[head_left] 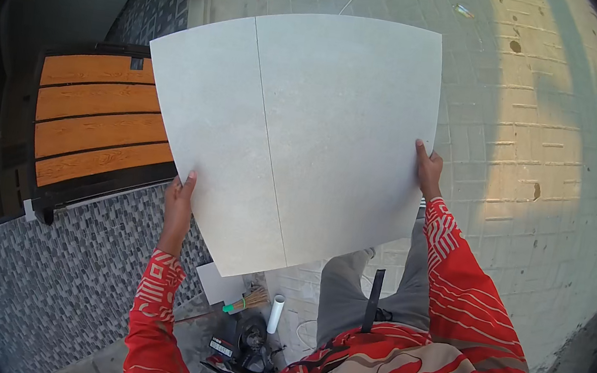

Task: The person cuts a tile using an angle grinder while holding the tile in place by hand on an outdoor paved floor.

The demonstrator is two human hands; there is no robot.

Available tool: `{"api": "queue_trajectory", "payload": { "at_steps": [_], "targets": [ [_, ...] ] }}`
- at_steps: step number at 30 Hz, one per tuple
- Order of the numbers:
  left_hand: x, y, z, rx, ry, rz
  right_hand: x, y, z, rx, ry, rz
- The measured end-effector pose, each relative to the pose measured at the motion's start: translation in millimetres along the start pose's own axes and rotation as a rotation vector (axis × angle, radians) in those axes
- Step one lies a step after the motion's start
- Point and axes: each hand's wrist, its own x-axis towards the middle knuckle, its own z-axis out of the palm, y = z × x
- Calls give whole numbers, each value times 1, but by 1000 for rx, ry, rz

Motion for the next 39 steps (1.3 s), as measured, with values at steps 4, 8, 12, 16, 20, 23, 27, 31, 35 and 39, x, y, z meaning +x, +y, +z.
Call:
{"api": "queue_trajectory", "payload": {
  "at_steps": [4,8,12,16,20,23,27,31,35,39],
  "targets": [
    [106,-120,86,-266,346,-238,28,-12,-14,-380,99,-54],
    [204,-228,194,-440,219,-385,73,54,-5,-470,213,-152],
    [271,-362,278,-230,60,-449,148,170,3,-631,278,-171],
    [317,-453,360,-189,69,-549,202,254,9,-668,322,-179],
    [352,-529,408,-111,107,-548,241,322,19,-683,315,-155],
    [372,-550,439,-19,63,-503,263,354,17,-709,349,-136],
    [395,-548,468,257,-54,-296,278,370,12,-726,425,-202],
    [430,-564,483,339,-70,-202,301,369,25,-842,469,-123],
    [464,-591,487,480,-37,-70,312,376,43,-810,468,-143],
    [473,-576,511,530,-78,-59,333,380,30,-782,482,-159]
  ]
}}
